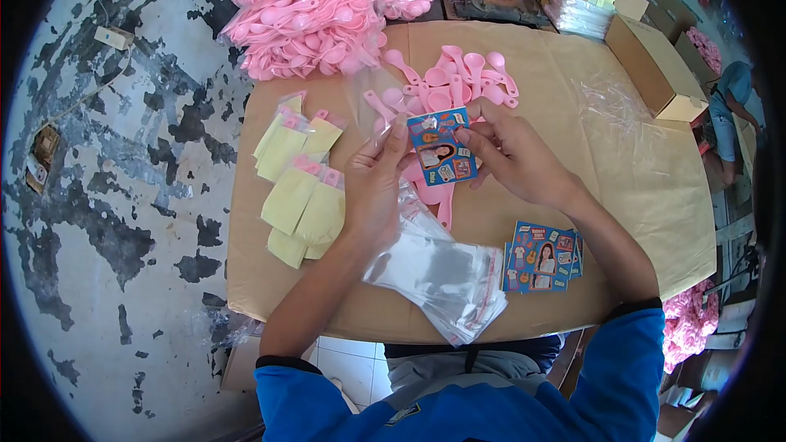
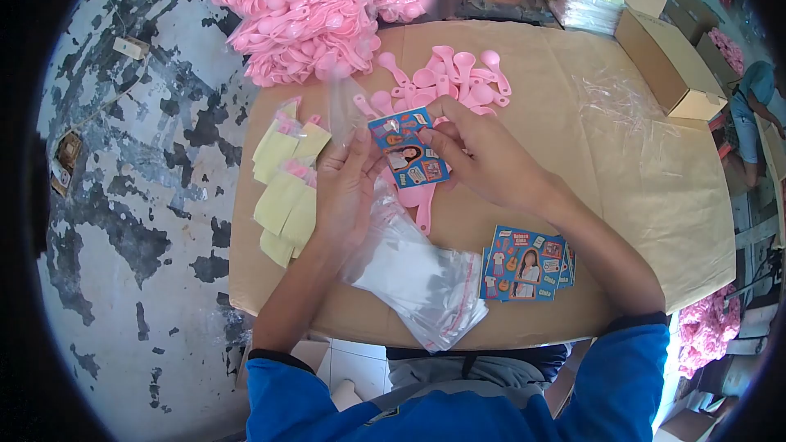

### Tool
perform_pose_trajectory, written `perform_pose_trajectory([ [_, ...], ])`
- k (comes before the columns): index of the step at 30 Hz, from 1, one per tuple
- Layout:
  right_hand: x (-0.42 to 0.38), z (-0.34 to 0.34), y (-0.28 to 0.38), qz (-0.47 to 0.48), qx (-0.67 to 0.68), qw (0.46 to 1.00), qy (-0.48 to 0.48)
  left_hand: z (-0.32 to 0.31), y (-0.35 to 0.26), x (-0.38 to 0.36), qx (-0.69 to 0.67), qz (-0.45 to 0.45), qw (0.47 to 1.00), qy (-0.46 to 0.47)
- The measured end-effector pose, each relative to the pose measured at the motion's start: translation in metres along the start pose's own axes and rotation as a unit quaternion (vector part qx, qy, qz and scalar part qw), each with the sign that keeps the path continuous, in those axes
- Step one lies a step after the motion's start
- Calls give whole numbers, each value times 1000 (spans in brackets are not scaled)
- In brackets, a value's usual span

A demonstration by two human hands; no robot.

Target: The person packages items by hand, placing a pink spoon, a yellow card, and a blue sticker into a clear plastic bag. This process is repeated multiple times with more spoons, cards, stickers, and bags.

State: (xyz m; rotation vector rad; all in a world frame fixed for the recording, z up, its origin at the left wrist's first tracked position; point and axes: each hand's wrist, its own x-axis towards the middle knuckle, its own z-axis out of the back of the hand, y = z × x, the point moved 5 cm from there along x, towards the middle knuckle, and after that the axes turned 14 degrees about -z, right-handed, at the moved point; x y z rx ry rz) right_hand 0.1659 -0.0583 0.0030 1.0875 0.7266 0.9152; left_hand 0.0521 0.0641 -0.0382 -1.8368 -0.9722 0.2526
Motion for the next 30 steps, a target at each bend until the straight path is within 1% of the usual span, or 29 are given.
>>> perform_pose_trajectory([
  [1, 0, -1, 0, -6, 30, 999, -9, -1, 0, -1, 0, 5, 1000, 4],
  [4, 1, -3, -2, 38, -21, 999, -9, -6, -1, -3, -19, 12, 999, 32],
  [7, -2, -4, 1, -12, -22, 1000, 8, -6, 1, -3, -10, 15, 999, 47],
  [10, -4, -1, 7, -41, -74, 996, 29, -10, -2, -5, -23, 14, 998, 65],
  [13, -5, 2, 5, 14, -113, 993, 19, -13, -13, -4, -8, -4, 998, 59],
  [16, -6, 2, 3, 33, -144, 989, 26, -11, -5, -2, 48, -20, 996, 67],
  [19, -7, 0, 0, 15, -81, 996, 24, -18, -8, -6, 25, 2, 996, 83],
  [22, -4, -6, 3, 31, -43, 999, 5, -12, -10, 0, -35, -38, 997, 58],
  [25, -4, -8, -7, -47, -114, 991, 52, -12, -14, -1, -48, -20, 998, 34],
  [28, -1, -7, -2, 36, -109, 993, 13, -13, -12, -2, -7, -41, 996, 73],
  [30, -3, -5, -1, 19, -69, 997, -9, -15, -13, -5, 42, -52, 994, 86],
])
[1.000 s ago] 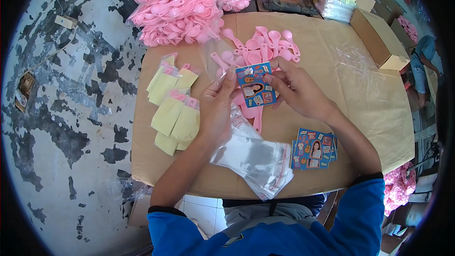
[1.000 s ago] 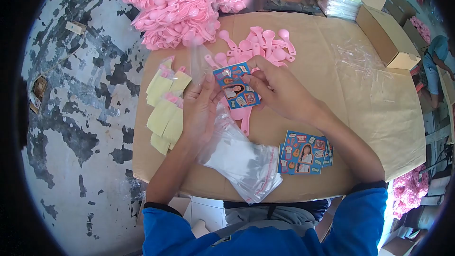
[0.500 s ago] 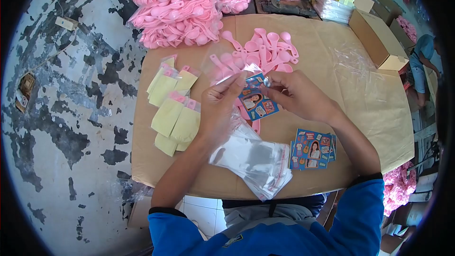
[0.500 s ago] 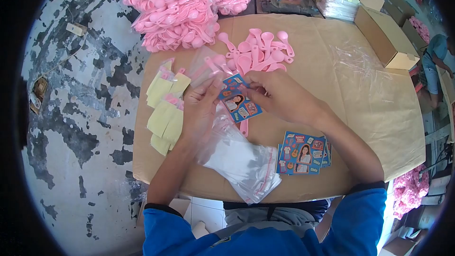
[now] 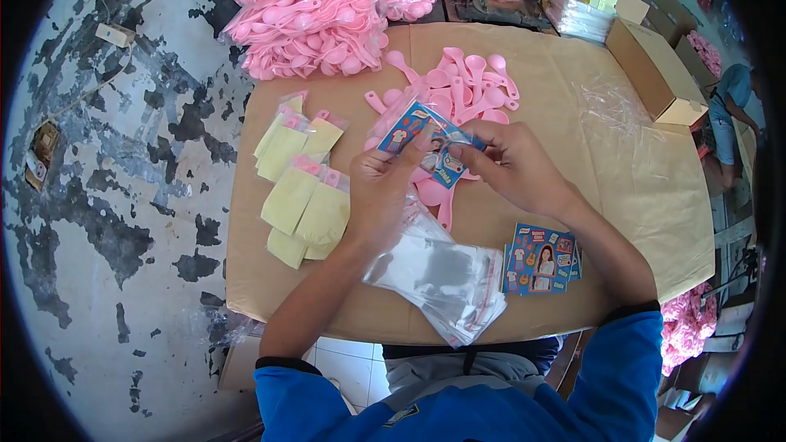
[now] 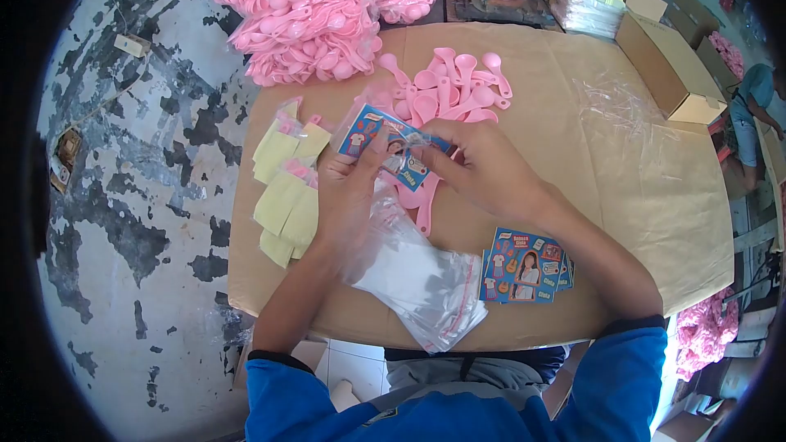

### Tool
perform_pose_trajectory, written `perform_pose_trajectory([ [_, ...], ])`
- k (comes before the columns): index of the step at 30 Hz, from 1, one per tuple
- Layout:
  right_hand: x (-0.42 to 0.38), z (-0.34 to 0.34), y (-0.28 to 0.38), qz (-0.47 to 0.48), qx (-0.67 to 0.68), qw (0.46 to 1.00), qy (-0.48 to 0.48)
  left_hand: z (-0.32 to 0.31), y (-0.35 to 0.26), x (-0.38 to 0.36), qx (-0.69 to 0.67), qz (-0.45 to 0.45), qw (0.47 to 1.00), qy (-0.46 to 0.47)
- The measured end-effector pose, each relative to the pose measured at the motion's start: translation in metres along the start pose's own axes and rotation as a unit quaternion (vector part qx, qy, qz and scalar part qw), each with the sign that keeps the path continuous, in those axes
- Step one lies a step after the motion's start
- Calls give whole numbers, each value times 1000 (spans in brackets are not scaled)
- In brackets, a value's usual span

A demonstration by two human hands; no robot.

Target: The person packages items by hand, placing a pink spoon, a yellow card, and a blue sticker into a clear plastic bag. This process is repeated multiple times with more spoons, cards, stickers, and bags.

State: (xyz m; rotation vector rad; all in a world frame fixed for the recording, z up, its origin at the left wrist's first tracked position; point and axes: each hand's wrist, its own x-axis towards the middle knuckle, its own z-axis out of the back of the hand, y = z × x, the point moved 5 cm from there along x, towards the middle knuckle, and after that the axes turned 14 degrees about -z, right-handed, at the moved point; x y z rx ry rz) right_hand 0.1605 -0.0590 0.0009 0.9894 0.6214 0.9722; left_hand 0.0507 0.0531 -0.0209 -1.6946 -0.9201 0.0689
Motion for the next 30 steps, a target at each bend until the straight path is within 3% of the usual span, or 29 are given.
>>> perform_pose_trajectory([
  [1, -1, 1, 1, -9, 20, 1000, -11, -1, -1, 0, 25, -4, 1000, 8],
  [4, -1, -2, 4, -13, 115, 993, -7, -1, 3, -2, -84, 28, 996, -32],
  [10, 3, -5, -7, 6, 120, 993, 10, 2, 5, -2, -159, 58, 983, -64],
  [13, 3, -9, -11, -23, 186, 981, 53, -5, 3, -6, -133, 78, 986, -63],
  [16, -2, -6, 0, -8, 155, 987, 42, -9, 2, -8, -36, 60, 997, -25],
  [19, -3, -6, 0, 19, 167, 985, 35, -13, 3, -13, -32, 17, 999, -13],
  [22, -1, -9, -8, 15, 190, 982, 5, -17, 8, -15, -68, 39, 996, 33],
  [25, -1, -8, 2, -23, 205, 978, 36, -17, 18, -17, 13, 24, 996, 81],
  [28, -1, -2, -4, -93, 140, 985, 37, -19, -2, -13, -58, 31, 998, 12],
  [30, -2, -3, -1, -79, 173, 981, 43, -23, -22, -7, -135, 14, 991, 9],
])
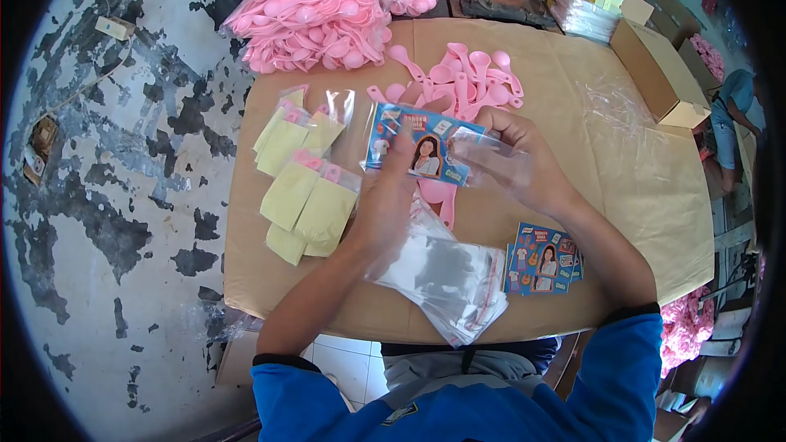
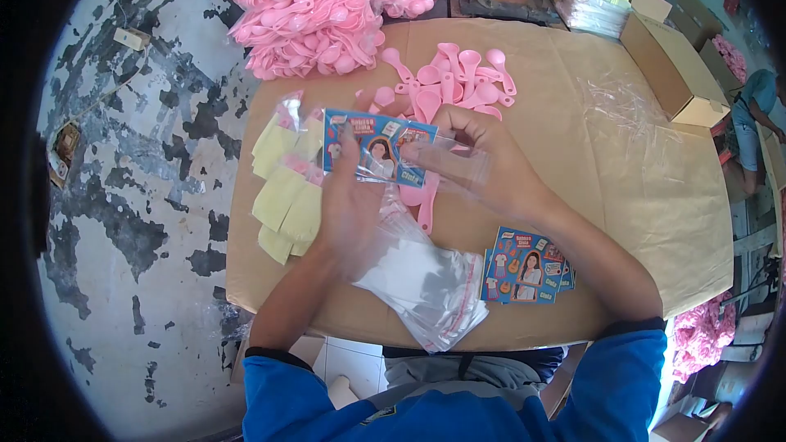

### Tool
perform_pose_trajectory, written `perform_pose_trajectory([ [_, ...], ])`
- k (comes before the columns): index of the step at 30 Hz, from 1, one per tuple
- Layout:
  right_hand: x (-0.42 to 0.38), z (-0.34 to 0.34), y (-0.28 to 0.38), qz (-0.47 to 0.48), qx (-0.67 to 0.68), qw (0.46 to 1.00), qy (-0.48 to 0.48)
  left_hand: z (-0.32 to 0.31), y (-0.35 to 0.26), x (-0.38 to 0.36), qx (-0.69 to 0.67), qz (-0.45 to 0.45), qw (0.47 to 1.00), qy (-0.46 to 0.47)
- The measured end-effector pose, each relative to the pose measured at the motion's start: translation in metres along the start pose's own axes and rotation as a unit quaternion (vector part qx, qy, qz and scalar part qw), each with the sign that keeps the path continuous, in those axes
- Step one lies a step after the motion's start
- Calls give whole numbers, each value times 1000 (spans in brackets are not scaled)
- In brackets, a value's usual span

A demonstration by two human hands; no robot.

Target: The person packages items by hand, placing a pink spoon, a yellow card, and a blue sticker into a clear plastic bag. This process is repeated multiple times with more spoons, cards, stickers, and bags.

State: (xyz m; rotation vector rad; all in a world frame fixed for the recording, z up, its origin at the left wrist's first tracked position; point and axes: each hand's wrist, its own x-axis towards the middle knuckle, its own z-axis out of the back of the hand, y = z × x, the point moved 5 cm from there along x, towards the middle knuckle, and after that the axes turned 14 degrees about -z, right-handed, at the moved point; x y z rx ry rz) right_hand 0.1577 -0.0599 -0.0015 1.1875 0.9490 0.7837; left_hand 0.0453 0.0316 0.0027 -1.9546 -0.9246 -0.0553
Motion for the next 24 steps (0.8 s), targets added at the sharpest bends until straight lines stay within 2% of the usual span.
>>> perform_pose_trajectory([
  [4, 0, -9, -10, -36, 50, 998, 31, 12, 5, 1, 15, 6, 999, 49],
  [7, -2, -13, -8, -35, 74, 996, 40, -1, -4, -4, 104, -12, 991, 89],
  [8, -2, -13, -8, -21, 57, 997, 41, 0, -2, -4, 57, -11, 995, 76],
  [10, -2, -11, -7, 8, 22, 999, 44, 6, -1, -4, 44, -35, 993, 107],
  [13, -4, -13, 3, 19, 26, 996, 84, 6, -1, -3, 7, -30, 995, 92],
  [15, -6, -13, 3, -30, 38, 997, 68, 8, 5, -5, -2, -17, 997, 80],
  [16, -7, -14, 1, -56, 44, 996, 59, 9, 6, -7, 43, -14, 994, 95],
  [18, -5, -15, -6, -48, 70, 994, 72, 10, 8, -10, 132, -8, 983, 127],
  [20, -5, -16, -6, -31, 87, 992, 82, 12, 8, -11, 124, 4, 988, 95],
  [22, -6, -19, 1, -6, 93, 992, 89, 12, 10, -15, 137, 69, 985, 78],
  [24, -3, -14, -2, 20, 26, 997, 70, 10, 13, -25, 169, 188, 965, 74],
])
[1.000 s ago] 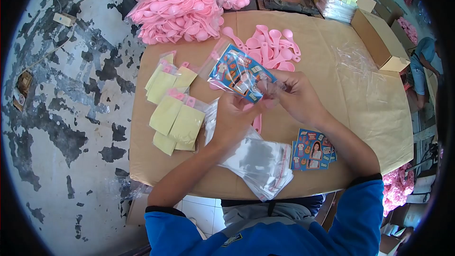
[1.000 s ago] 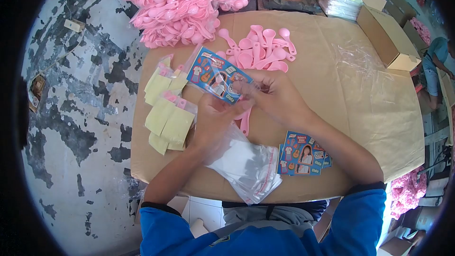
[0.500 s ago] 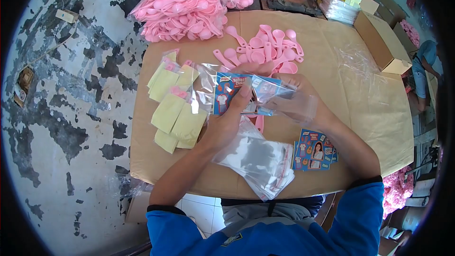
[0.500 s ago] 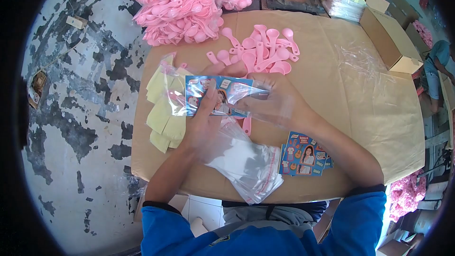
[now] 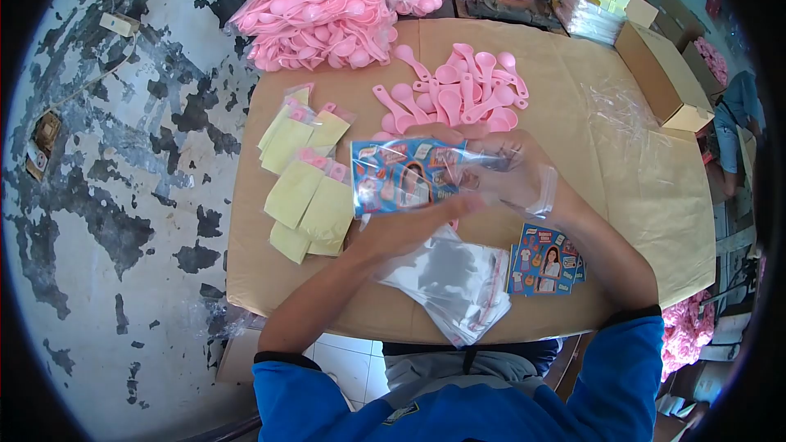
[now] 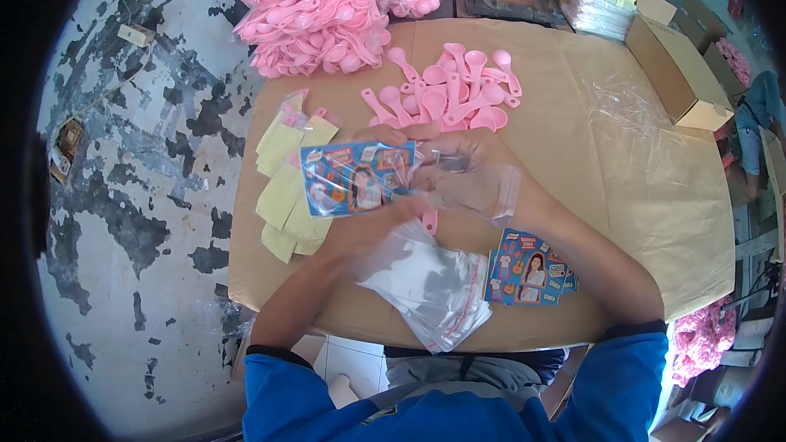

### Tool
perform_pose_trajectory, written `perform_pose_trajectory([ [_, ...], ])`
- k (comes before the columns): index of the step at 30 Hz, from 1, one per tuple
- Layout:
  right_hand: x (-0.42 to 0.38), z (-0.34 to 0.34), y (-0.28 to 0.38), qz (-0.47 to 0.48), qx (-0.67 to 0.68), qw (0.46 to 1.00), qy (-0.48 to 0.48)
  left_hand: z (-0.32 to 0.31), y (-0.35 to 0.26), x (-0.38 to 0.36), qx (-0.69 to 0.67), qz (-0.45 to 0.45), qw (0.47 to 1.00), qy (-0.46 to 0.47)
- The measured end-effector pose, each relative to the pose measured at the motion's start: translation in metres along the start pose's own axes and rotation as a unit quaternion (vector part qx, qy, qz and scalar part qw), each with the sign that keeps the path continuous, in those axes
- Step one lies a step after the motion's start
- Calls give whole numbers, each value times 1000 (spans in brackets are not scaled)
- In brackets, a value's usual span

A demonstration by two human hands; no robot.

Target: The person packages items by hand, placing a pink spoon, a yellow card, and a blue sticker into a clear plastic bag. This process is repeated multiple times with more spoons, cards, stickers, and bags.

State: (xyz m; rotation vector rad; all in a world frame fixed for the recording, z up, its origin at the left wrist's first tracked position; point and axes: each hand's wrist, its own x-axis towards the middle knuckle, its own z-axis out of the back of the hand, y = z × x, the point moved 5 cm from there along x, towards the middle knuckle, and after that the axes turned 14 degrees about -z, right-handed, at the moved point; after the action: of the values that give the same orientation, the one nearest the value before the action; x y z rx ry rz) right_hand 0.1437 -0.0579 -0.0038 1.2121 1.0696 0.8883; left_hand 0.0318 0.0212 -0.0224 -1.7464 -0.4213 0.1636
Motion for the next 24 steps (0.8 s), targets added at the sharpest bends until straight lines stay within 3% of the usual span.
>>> perform_pose_trajectory([
  [4, -1, -1, 2, 78, -30, 996, 9, -3, 0, 0, -1, -7, 999, 42],
  [6, 3, 9, 3, 11, 140, 989, 54, 14, 13, 7, -41, 67, 997, 23],
  [8, 2, 16, 5, -25, 185, 982, 32, 21, -12, 20, 12, -145, 989, -10],
  [9, 0, 20, 7, -26, 146, 989, -12, 23, -25, 23, 37, -250, 967, -27],
  [10, 0, 24, 8, -28, 104, 993, -55, 26, -31, 24, 59, -295, 953, -41],
  [11, 2, 28, 8, -23, 96, 994, -37, 30, -38, 25, 81, -338, 936, -58],
  [13, 5, 39, 5, -17, 83, 996, -1, 45, -39, 23, 117, -306, 941, -88],
  [14, 5, 37, 7, 3, -11, 1000, 2, 58, -39, 22, 136, -231, 949, -165],
  [16, 3, 30, 12, 42, -200, 979, 5, 67, -45, 25, 79, -288, 938, -174],
  [19, -2, 8, -14, 180, -482, 856, 49, 71, -47, 29, 46, -321, 932, -162],
  [22, 5, -1, -26, 119, -575, 807, 61, 66, -39, 29, 35, -309, 942, -128],
  [24, 7, 4, -20, 177, -587, 790, 9, 63, -39, 31, 56, -331, 936, -106],
])
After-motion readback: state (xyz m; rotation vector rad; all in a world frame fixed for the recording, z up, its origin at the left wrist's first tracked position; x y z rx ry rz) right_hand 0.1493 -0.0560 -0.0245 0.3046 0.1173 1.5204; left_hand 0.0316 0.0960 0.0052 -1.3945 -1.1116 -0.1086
